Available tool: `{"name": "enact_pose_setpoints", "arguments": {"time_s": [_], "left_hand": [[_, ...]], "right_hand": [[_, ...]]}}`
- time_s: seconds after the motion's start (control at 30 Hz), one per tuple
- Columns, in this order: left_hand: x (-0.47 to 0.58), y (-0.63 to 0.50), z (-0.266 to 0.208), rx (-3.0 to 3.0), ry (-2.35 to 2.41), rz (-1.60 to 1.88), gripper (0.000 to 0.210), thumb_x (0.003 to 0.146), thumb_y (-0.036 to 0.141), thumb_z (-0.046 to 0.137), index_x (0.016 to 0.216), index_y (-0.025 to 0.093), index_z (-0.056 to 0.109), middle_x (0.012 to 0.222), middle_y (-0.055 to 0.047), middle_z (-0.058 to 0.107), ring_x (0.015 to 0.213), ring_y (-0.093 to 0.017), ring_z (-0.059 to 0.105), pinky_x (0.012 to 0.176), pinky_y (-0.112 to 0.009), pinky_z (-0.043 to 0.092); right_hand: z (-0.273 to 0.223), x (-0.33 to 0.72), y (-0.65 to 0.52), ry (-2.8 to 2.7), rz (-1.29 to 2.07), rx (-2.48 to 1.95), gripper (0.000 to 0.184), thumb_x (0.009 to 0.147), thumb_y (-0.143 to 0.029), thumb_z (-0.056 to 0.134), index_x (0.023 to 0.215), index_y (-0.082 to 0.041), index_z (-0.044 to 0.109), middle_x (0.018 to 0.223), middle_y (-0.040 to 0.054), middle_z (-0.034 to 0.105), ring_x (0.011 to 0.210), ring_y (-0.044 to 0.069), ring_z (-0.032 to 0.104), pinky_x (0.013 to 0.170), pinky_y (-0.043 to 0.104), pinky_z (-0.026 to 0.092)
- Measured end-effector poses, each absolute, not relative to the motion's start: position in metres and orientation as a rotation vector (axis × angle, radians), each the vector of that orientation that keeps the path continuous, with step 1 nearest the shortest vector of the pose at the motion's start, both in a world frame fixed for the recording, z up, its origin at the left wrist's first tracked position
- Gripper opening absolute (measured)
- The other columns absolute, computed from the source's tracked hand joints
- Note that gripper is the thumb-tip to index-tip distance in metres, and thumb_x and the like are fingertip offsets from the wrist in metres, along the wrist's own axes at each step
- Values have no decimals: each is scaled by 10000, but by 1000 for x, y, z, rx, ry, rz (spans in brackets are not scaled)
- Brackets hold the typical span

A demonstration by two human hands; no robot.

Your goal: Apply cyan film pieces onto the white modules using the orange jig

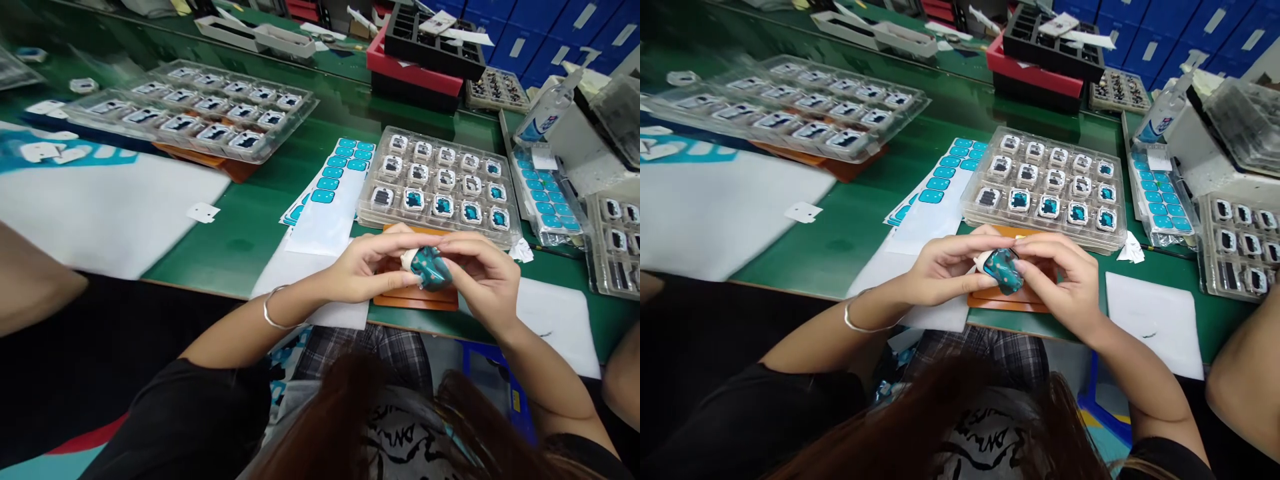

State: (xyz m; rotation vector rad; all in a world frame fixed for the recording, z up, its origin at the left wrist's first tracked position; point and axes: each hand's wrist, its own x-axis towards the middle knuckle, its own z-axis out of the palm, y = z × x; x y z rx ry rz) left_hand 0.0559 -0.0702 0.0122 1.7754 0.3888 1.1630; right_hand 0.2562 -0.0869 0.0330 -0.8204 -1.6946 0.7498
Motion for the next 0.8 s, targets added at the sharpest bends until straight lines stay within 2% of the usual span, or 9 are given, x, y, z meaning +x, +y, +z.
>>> {"name": "enact_pose_setpoints", "arguments": {"time_s": [0.13, 0.33, 0.6, 0.7, 0.8], "left_hand": [[57, -71, 13, 1821, 325, 1063, 495, 876, 233, 681, 1356, 293, 577, 960, -59, 585, 859, -133, 552, 726, -227, 500], [57, -71, 16, 1892, 229, 1026, 564, 889, 174, 655, 1415, 312, 506, 940, -50, 575, 899, -135, 540, 717, -204, 486], [58, -72, 14, 1833, 230, 1003, 634, 870, 114, 656, 1432, 342, 473, 917, -13, 579, 792, -94, 560, 619, -148, 456], [59, -74, 15, 1761, 216, 958, 623, 896, 108, 622, 1454, 320, 442, 895, -2, 637, 730, -69, 587, 631, -135, 467], [58, -76, 16, 1687, 211, 929, 563, 932, 170, 595, 1462, 255, 428, 898, -27, 697, 781, -94, 652, 720, -173, 514]], "right_hand": [[32, 257, -85, -1782, 485, -815, 83, 835, -215, 711, 878, -276, 746, 876, 41, 716, 812, 201, 653, 674, 352, 552], [27, 258, -82, -1815, 510, -745, 97, 847, -175, 691, 875, -266, 712, 859, 22, 678, 813, 188, 626, 702, 345, 519], [26, 258, -81, -1874, 373, -684, 132, 867, -133, 664, 893, -263, 661, 912, 11, 635, 860, 178, 605, 749, 337, 492], [27, 257, -82, -1919, 323, -690, 140, 882, -112, 631, 898, -251, 639, 918, 12, 609, 857, 168, 593, 747, 322, 483], [28, 257, -83, -1978, 298, -695, 137, 909, -108, 575, 920, -242, 602, 933, 26, 580, 861, 176, 579, 740, 332, 478]]}}
